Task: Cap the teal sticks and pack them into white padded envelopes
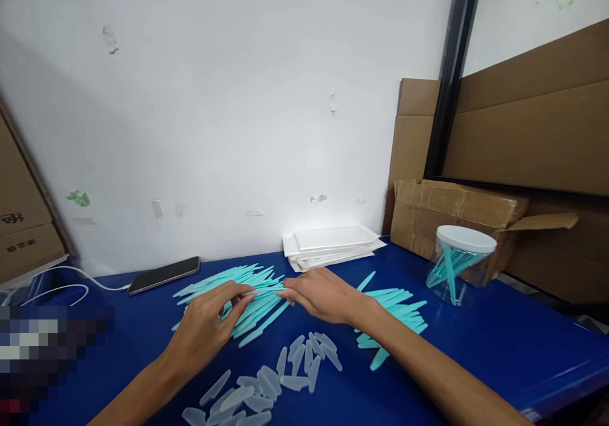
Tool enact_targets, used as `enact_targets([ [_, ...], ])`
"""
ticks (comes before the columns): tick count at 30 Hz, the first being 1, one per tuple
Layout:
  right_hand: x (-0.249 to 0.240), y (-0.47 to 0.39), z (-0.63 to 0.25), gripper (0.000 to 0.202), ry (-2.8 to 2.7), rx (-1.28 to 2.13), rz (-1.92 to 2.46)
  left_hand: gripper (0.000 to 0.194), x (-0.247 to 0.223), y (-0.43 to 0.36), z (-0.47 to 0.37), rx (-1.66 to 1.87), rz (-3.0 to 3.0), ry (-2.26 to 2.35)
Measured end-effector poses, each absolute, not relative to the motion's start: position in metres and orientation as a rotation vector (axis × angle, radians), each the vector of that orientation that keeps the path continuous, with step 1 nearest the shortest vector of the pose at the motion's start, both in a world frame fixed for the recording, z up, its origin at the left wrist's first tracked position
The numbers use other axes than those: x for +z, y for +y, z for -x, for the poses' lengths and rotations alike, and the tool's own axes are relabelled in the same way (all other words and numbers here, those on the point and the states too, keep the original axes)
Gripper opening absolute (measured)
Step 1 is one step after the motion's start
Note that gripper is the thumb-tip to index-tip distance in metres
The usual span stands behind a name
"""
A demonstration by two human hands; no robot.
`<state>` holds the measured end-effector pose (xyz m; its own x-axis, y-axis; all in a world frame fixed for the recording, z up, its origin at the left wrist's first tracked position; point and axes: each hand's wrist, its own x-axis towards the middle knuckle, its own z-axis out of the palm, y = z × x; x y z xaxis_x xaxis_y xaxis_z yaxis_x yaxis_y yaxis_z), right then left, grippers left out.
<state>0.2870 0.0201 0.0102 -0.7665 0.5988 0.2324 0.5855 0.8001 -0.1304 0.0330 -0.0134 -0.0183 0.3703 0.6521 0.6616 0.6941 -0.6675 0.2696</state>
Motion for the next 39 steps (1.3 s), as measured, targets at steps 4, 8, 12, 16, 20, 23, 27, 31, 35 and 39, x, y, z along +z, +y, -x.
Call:
enact_targets([
  [4,0.008,0.019,-0.284,0.050,-2.749,0.059,0.975,0.016,-0.019,-0.015,-0.034,-1.203,2.564,-1.210],
  [8,0.007,0.020,-0.282,0.050,-2.748,0.072,0.964,0.015,-0.018,-0.017,-0.037,-1.193,2.595,-1.161],
  [12,0.007,0.016,-0.280,0.048,-2.765,0.104,0.892,0.015,-0.019,-0.019,-0.040,-1.166,2.636,-1.158],
  [16,0.010,0.007,-0.276,0.044,-2.733,0.078,0.894,0.015,-0.022,-0.021,-0.041,-1.155,2.679,-1.159],
  [20,0.010,0.002,-0.273,0.050,-2.710,0.033,0.927,0.015,-0.022,-0.022,-0.042,-1.173,2.692,-1.194],
  [23,0.007,0.002,-0.272,0.051,-2.714,0.002,0.919,0.017,-0.023,-0.023,-0.043,-1.180,2.717,-1.207],
  [27,0.004,0.002,-0.271,0.049,-2.715,0.011,0.925,0.019,-0.024,-0.025,-0.046,-1.134,2.743,-1.221],
  [31,0.005,0.003,-0.269,0.051,-2.717,0.059,0.883,0.023,-0.019,-0.024,-0.047,-0.958,2.724,-1.101],
  [35,0.008,0.015,-0.277,0.051,-2.686,-0.079,0.930,0.027,-0.012,-0.017,-0.036,-0.848,2.623,-1.072],
  [39,0.010,0.035,-0.296,0.050,-2.625,-0.169,1.076,0.023,-0.006,-0.009,-0.020,-0.857,2.542,-1.251],
])
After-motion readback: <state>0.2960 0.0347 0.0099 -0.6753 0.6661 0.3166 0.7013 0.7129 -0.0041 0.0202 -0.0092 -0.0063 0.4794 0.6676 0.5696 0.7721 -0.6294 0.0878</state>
